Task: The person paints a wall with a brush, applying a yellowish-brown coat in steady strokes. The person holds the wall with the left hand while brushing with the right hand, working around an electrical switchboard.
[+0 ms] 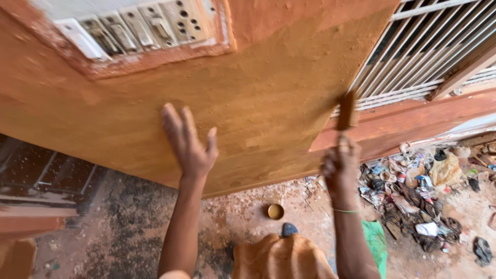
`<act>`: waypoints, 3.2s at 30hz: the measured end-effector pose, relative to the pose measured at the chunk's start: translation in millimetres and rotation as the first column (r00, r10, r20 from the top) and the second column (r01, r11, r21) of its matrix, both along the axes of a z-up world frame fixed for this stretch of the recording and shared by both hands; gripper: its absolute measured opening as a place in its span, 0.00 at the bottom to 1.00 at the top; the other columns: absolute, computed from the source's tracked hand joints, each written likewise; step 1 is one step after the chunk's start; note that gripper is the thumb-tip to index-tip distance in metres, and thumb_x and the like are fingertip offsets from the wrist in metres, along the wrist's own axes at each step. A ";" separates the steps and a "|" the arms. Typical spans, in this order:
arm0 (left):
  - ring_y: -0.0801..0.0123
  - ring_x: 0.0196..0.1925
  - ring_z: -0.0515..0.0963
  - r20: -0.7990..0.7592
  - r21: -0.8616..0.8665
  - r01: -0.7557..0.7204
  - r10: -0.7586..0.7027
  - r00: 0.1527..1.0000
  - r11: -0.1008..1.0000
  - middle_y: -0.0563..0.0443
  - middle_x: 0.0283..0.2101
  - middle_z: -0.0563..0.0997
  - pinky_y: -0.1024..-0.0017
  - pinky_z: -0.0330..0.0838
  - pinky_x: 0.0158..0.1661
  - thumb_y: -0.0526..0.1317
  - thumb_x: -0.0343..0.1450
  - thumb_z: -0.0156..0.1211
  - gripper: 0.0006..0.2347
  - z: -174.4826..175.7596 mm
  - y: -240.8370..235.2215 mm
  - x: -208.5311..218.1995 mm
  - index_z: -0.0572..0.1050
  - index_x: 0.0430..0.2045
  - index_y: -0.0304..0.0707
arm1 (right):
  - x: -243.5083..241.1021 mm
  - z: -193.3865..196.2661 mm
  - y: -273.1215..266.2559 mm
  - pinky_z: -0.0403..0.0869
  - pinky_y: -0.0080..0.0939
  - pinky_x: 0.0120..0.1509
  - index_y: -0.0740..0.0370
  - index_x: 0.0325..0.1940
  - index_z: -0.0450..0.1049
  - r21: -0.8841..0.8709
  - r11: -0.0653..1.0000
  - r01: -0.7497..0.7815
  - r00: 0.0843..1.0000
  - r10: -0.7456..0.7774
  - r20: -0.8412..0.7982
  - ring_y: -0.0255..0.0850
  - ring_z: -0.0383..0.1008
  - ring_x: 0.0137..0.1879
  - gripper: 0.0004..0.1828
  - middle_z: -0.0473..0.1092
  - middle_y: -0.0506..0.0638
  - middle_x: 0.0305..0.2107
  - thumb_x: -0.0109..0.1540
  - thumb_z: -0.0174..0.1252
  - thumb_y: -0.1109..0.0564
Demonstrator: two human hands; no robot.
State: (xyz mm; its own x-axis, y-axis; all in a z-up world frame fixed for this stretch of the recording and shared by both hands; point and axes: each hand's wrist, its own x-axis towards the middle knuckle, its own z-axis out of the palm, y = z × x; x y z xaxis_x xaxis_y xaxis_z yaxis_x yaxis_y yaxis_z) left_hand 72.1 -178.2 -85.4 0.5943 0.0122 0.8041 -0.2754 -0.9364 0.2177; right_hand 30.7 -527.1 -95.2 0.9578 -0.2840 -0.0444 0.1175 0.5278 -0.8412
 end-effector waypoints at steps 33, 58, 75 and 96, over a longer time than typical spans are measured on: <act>0.41 0.81 0.42 0.361 0.184 -0.330 0.249 0.899 0.926 0.34 0.79 0.43 0.39 0.35 0.77 0.54 0.83 0.34 0.29 -66.4 -20.2 97.0 0.46 0.76 0.35 | -17.0 -101.0 40.2 0.59 0.27 0.16 0.43 0.68 0.60 -0.065 0.695 -0.716 0.695 0.703 -0.150 0.29 0.55 0.16 0.22 0.59 0.41 0.18 0.69 0.44 0.48; 0.40 0.81 0.44 0.362 0.170 -0.336 0.258 0.896 0.927 0.34 0.78 0.45 0.38 0.38 0.76 0.55 0.82 0.36 0.30 -68.1 -19.7 94.8 0.48 0.76 0.35 | -15.7 -155.9 52.2 0.60 0.28 0.18 0.46 0.72 0.53 -0.191 0.705 -0.683 0.722 0.611 -0.323 0.31 0.57 0.19 0.25 0.60 0.41 0.21 0.70 0.42 0.55; 0.43 0.81 0.44 0.393 0.163 -0.333 0.249 0.885 0.929 0.35 0.78 0.47 0.40 0.37 0.76 0.55 0.82 0.35 0.29 -67.7 -20.0 97.4 0.49 0.76 0.36 | 15.8 -181.9 -50.6 0.55 0.28 0.17 0.46 0.60 0.60 0.125 0.989 0.075 0.912 -0.017 -0.410 0.29 0.53 0.19 0.14 0.58 0.41 0.18 0.69 0.44 0.53; 0.46 0.81 0.44 0.419 0.154 -0.332 0.243 0.875 0.930 0.37 0.78 0.47 0.42 0.37 0.77 0.55 0.82 0.34 0.29 -67.8 -20.2 101.2 0.50 0.76 0.37 | 15.9 -137.5 -45.6 0.55 0.26 0.19 0.53 0.57 0.72 0.030 0.886 -0.463 0.825 0.444 -0.349 0.28 0.53 0.20 0.14 0.61 0.41 0.20 0.67 0.51 0.55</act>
State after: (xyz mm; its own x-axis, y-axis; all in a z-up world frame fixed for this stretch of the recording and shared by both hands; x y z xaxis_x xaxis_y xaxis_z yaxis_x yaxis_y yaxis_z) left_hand 173.3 -198.4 -153.3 0.2328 -0.0647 0.9704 -0.0065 -0.9979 -0.0650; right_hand 46.5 -572.6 -232.7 0.9077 0.1671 -0.3849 -0.4192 0.4046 -0.8128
